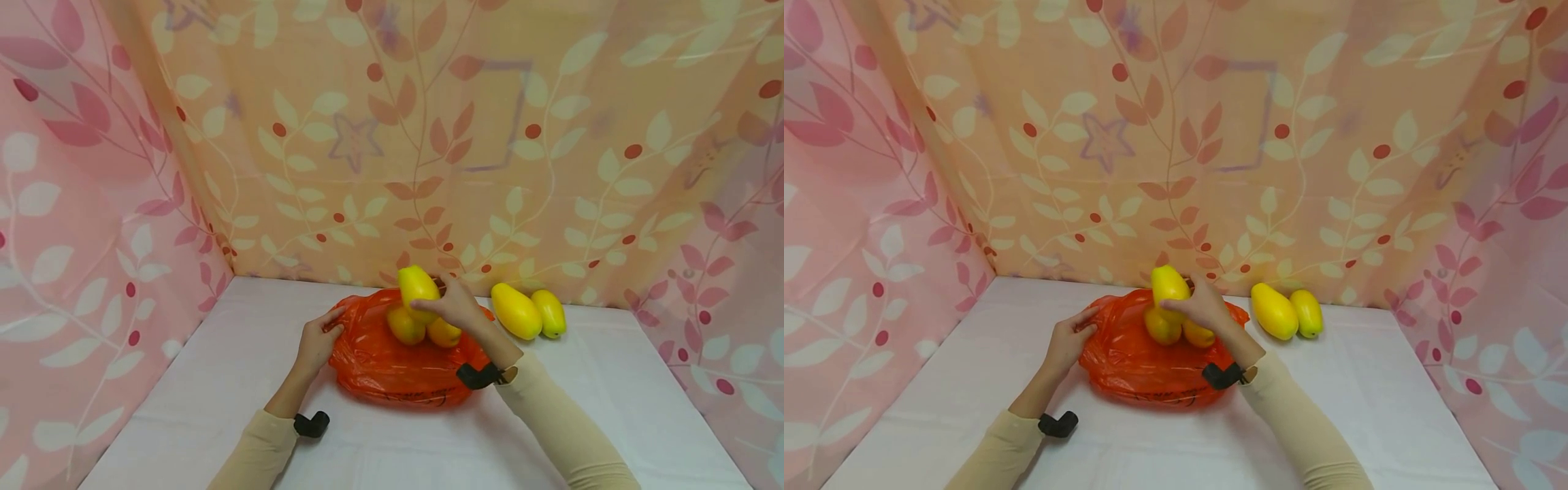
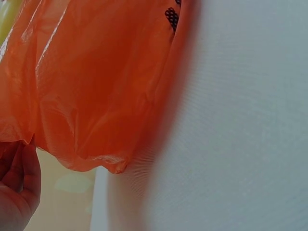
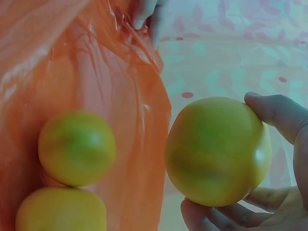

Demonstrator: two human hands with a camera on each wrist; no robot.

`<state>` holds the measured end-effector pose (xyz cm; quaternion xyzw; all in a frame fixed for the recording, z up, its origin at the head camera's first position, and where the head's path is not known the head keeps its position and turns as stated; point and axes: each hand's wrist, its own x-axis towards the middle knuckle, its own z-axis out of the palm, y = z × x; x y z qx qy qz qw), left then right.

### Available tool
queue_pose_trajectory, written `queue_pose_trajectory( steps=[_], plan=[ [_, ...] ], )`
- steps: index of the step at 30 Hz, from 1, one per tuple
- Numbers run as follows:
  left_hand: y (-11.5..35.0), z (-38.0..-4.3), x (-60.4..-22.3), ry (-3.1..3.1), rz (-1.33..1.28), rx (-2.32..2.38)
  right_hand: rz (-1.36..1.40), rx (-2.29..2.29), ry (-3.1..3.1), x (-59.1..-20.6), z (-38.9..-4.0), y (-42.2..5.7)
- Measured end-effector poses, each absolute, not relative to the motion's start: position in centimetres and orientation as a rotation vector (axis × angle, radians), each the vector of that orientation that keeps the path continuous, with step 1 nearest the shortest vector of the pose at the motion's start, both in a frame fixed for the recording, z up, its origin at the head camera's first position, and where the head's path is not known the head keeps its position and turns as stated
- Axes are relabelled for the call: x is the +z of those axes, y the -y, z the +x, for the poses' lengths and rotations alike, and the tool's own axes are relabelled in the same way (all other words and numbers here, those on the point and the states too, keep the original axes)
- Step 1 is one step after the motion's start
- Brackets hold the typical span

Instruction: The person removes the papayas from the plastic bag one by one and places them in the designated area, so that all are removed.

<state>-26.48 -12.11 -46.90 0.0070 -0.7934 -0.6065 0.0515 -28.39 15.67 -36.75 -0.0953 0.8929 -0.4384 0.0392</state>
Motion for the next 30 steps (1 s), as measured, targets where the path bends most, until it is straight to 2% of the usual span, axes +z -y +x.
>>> queue_pose_trajectory(
  steps=[30],
  plan=[
    [12.1, -26.4, -46.8, 2.38, 0.002, -1.884, -0.323, -1.339, -2.754, -33.7, -29.1, -20.7]
  ],
)
